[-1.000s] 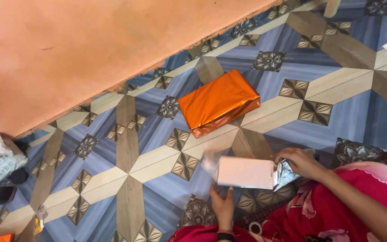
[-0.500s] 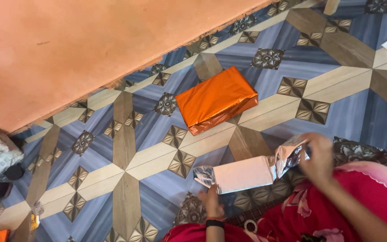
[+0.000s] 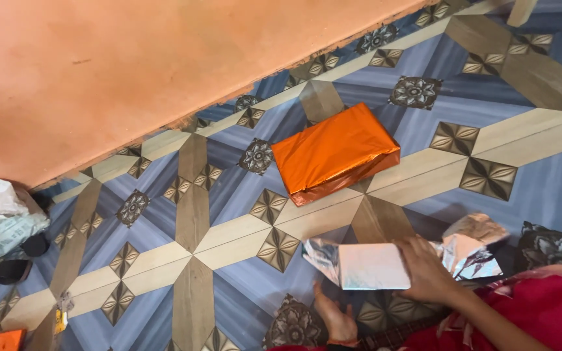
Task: The person wraps two small rectangular boxes with orange and silver metallic wrapping paper. They fold the paper around each box, smooth the edges, and secure the folds with clear tape. The wrapped boxes are placed on the floor.
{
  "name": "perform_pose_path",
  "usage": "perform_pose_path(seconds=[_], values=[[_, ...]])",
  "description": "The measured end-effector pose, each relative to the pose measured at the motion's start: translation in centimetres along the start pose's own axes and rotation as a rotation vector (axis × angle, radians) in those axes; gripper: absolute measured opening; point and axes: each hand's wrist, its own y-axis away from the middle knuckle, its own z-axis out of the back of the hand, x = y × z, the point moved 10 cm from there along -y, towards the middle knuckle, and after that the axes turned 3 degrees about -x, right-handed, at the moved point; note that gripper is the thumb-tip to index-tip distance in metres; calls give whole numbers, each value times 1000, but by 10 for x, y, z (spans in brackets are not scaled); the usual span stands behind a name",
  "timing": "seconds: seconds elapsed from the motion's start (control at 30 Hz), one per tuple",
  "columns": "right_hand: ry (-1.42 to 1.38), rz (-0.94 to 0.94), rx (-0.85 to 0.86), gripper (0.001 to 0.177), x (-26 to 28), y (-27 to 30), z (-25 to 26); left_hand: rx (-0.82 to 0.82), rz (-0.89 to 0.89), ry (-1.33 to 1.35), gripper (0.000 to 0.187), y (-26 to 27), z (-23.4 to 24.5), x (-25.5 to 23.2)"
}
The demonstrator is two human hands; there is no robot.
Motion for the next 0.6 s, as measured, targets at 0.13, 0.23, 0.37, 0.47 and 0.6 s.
perform_pose_path(seconds=[0.13,0.23,0.37,0.47,0.6], values=[[-252,88,-345,133,-7,6,38,120,-160,-6,81,26,-24,-34],[-424,189,-513,128,-4,21,54,283,-219,-25,85,49,-47,-49],[-417,213,-543,132,0,33,52,545,-444,-122,77,88,-78,-62],[-418,230,-499,135,3,36,42,676,-608,-225,78,123,-88,-56],[-477,159,-395,140,-6,38,16,773,-823,-498,115,173,-90,-56]])
